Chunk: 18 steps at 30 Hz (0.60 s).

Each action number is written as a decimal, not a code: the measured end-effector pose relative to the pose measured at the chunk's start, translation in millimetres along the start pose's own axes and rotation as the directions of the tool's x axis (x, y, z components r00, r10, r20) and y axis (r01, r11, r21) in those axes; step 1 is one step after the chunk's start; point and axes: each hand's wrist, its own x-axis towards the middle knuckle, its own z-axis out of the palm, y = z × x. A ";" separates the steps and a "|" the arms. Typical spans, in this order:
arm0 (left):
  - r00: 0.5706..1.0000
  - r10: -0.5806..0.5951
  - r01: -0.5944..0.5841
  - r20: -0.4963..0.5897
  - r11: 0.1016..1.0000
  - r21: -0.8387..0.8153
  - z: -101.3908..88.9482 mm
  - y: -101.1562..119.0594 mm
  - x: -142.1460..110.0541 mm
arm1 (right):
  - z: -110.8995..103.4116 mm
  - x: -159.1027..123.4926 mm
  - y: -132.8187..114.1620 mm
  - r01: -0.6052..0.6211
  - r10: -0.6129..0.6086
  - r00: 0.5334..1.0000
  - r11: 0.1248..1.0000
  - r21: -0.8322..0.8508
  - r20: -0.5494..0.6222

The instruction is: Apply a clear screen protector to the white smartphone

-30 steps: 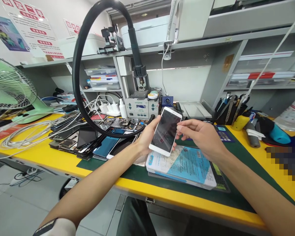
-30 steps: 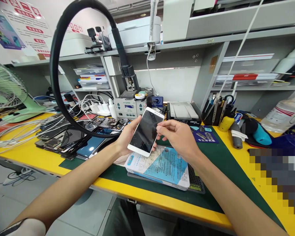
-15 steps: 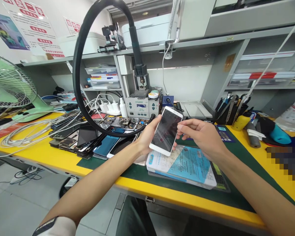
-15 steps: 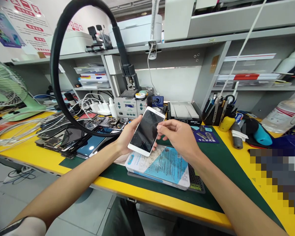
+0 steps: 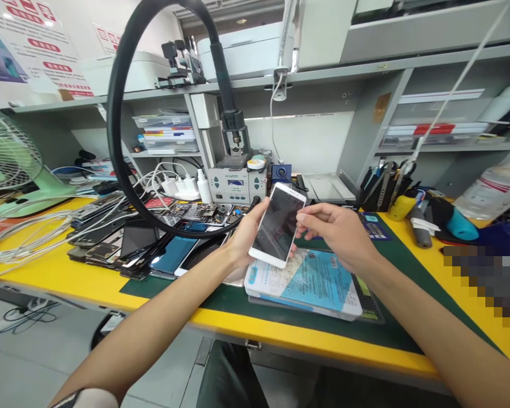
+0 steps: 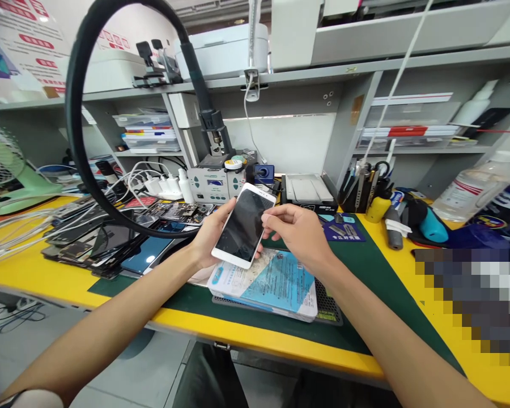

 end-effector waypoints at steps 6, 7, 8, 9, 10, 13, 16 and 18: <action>0.998 0.011 -0.012 -0.067 1.000 -0.012 2.6 0.5 -1.2 | 1.8 1.6 0.0 0.009 -0.010 1.000 0.999 0.037 0.029; 0.998 0.010 -0.011 -0.067 1.000 -0.013 3.3 0.5 -1.3 | 1.7 1.8 0.1 0.008 -0.009 0.999 0.999 0.039 0.032; 0.998 0.011 -0.012 -0.065 1.000 -0.016 3.9 0.6 -1.4 | 1.5 1.9 0.1 0.007 -0.008 0.999 0.999 0.039 0.033; 0.998 0.012 -0.013 -0.063 1.000 -0.018 4.3 0.5 -1.4 | 1.3 1.8 0.1 0.007 -0.008 0.999 0.999 0.038 0.032; 0.998 0.012 -0.013 -0.063 1.000 -0.020 4.5 0.5 -1.4 | 1.0 1.7 0.0 0.008 -0.009 0.999 0.999 0.038 0.030; 0.997 0.001 -0.004 -0.076 1.000 -0.029 3.7 0.1 -0.6 | 0.4 0.9 -1.1 0.008 -0.008 1.000 1.000 0.025 0.027; 0.997 0.008 -0.011 -0.077 0.999 -0.036 2.6 0.0 0.1 | 0.3 -0.1 -3.1 0.000 0.000 1.000 1.000 0.001 0.024; 0.998 0.015 -0.018 -0.060 0.999 -0.035 2.8 0.1 0.0 | 0.4 -0.4 -3.9 -0.003 0.004 1.000 1.000 -0.004 0.023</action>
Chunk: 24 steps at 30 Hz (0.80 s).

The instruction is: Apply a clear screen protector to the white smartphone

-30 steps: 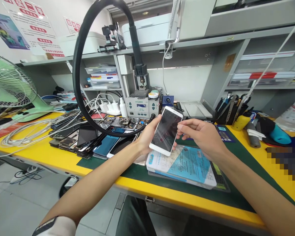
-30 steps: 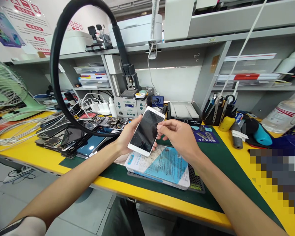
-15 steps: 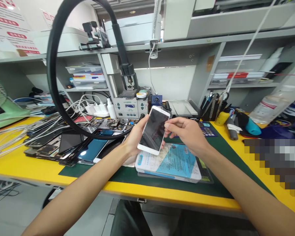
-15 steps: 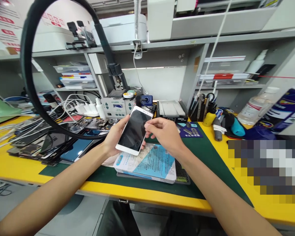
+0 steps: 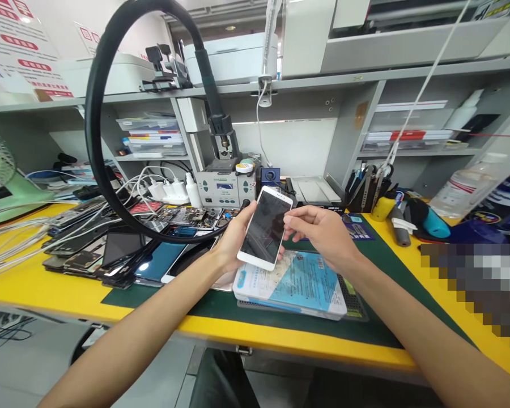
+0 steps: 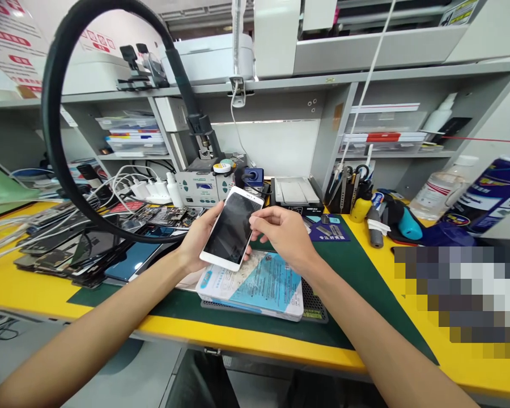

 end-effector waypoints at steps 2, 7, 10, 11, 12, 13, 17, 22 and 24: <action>1.000 -0.011 0.010 0.020 1.000 0.004 0.5 0.1 -0.5 | 0.2 0.1 0.1 0.000 0.000 1.000 1.000 0.007 0.000; 0.999 -0.021 0.020 0.036 1.000 0.017 -0.4 0.0 -1.4 | 0.9 0.6 1.3 -0.008 0.008 1.000 1.000 0.024 -0.008; 0.999 -0.016 0.015 0.049 1.000 0.018 -1.4 0.0 -1.2 | 0.7 1.1 1.4 -0.009 0.010 1.000 1.000 0.023 -0.011; 0.998 -0.015 0.014 0.057 1.000 0.014 -1.6 0.1 -1.0 | 0.5 1.2 1.5 -0.010 0.011 1.000 1.000 0.025 -0.012; 0.998 -0.013 0.012 0.064 1.000 0.009 -1.6 0.2 -0.8 | 0.4 1.3 1.6 -0.013 0.013 1.000 1.000 0.029 -0.012; 0.998 -0.010 0.010 0.070 1.000 0.004 -1.5 0.3 -0.6 | 0.3 1.3 1.7 -0.016 0.016 1.000 0.999 0.032 -0.013; 0.996 0.003 -0.002 0.087 1.000 -0.010 -1.5 0.5 0.0 | 0.8 0.3 1.7 -0.021 0.021 1.000 0.999 0.044 -0.016; 0.997 0.000 0.000 0.077 1.000 0.002 -2.6 0.4 0.3 | 1.9 -0.6 0.1 -0.026 0.027 0.999 0.998 0.054 -0.019; 0.997 -0.004 0.004 0.071 1.000 0.010 -3.3 0.2 0.4 | 2.1 -0.7 -1.4 -0.032 0.034 0.999 0.998 0.056 -0.020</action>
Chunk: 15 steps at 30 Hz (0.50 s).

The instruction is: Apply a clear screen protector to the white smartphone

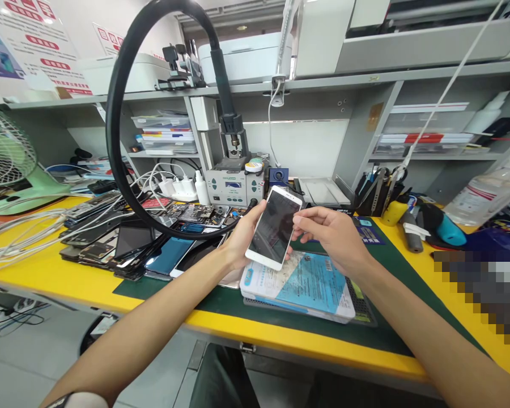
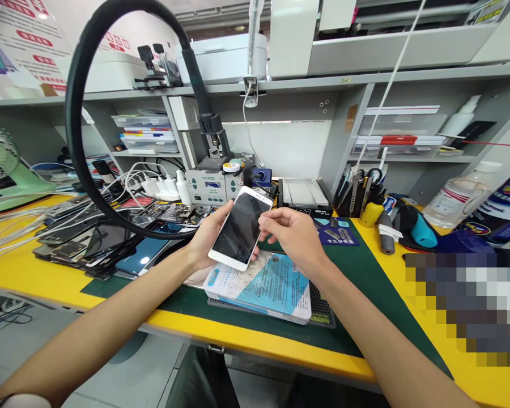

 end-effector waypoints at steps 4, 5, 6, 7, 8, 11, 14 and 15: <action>1.000 -0.006 0.006 0.015 1.000 0.003 -1.1 -0.5 0.4 | 0.1 -0.6 -2.5 -0.013 0.013 1.000 1.000 -0.007 0.001; 1.000 -0.007 0.007 0.018 1.000 0.003 -1.2 -0.6 0.4 | 0.2 -0.6 -2.6 -0.015 0.015 1.000 1.000 -0.005 -0.001; 1.000 -0.007 0.007 0.016 1.000 0.004 -1.3 -0.8 0.5 | 0.2 -0.5 -2.5 -0.016 0.016 1.000 1.000 -0.001 -0.003; 1.000 -0.009 0.009 0.014 1.000 0.007 -1.4 -0.9 0.5 | 0.2 -0.3 -2.3 -0.018 0.018 1.000 1.000 0.004 -0.004; 1.000 -0.010 0.010 0.009 1.000 0.011 -1.6 -1.0 0.5 | 0.2 -0.1 -1.9 -0.019 0.019 1.000 1.000 0.008 -0.005; 1.000 -0.014 0.014 -0.001 1.000 0.025 -2.6 -1.3 0.4 | 0.3 -0.1 -1.4 -0.026 0.026 1.000 0.999 0.022 -0.005; 1.000 -0.018 0.018 0.000 0.999 0.033 -3.6 -1.5 0.4 | 0.6 -1.0 -2.7 -0.040 0.040 0.999 0.998 0.038 -0.005; 1.000 -0.018 0.018 0.000 0.999 0.036 -3.7 -1.5 0.4 | 0.8 -1.3 -3.3 -0.044 0.044 0.999 0.998 0.043 -0.005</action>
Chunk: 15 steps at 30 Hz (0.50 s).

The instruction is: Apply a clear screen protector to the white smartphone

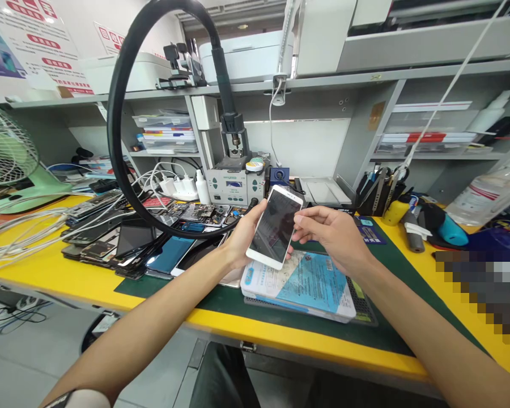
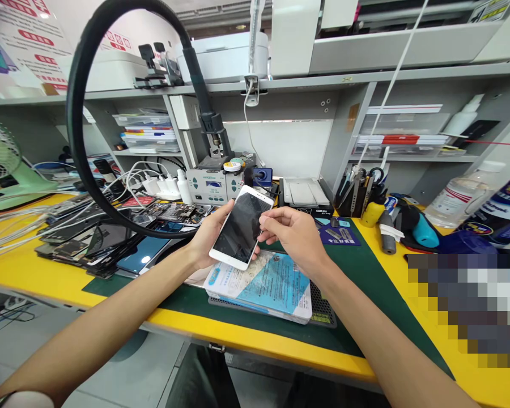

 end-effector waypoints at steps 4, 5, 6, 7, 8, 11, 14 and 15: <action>1.000 0.004 -0.004 0.006 1.000 0.003 -0.1 0.2 0.3 | 1.1 0.1 -1.2 -0.008 0.008 1.000 1.000 0.010 -0.004; 1.000 0.003 -0.003 0.013 1.000 -0.001 -0.2 0.3 0.4 | 1.2 0.4 -1.0 -0.008 0.008 1.000 1.000 0.010 -0.006; 1.000 0.002 -0.002 0.021 1.000 -0.005 -0.4 0.4 0.5 | 1.1 0.7 -0.5 -0.008 0.008 1.000 1.000 0.009 -0.005; 1.000 0.002 -0.001 0.028 1.000 -0.008 -0.7 0.4 0.5 | 1.0 0.9 0.1 -0.007 0.007 1.000 1.000 0.007 -0.005; 0.999 0.002 -0.001 0.034 1.000 -0.010 -1.0 0.5 0.6 | 0.8 1.1 0.8 -0.004 0.004 1.000 1.000 0.007 -0.004; 1.000 0.005 -0.004 0.030 1.000 -0.011 -1.3 0.5 0.4 | 0.2 1.0 2.4 0.000 0.000 1.000 1.000 0.016 -0.001; 1.000 0.000 0.000 0.005 1.000 -0.002 -0.4 0.6 -0.1 | -0.1 0.5 2.6 0.000 0.000 1.000 1.000 0.031 -0.001; 1.000 -0.002 0.002 0.000 1.000 0.000 0.1 0.7 -0.3 | -0.2 0.5 2.6 0.000 0.000 1.000 0.999 0.033 0.001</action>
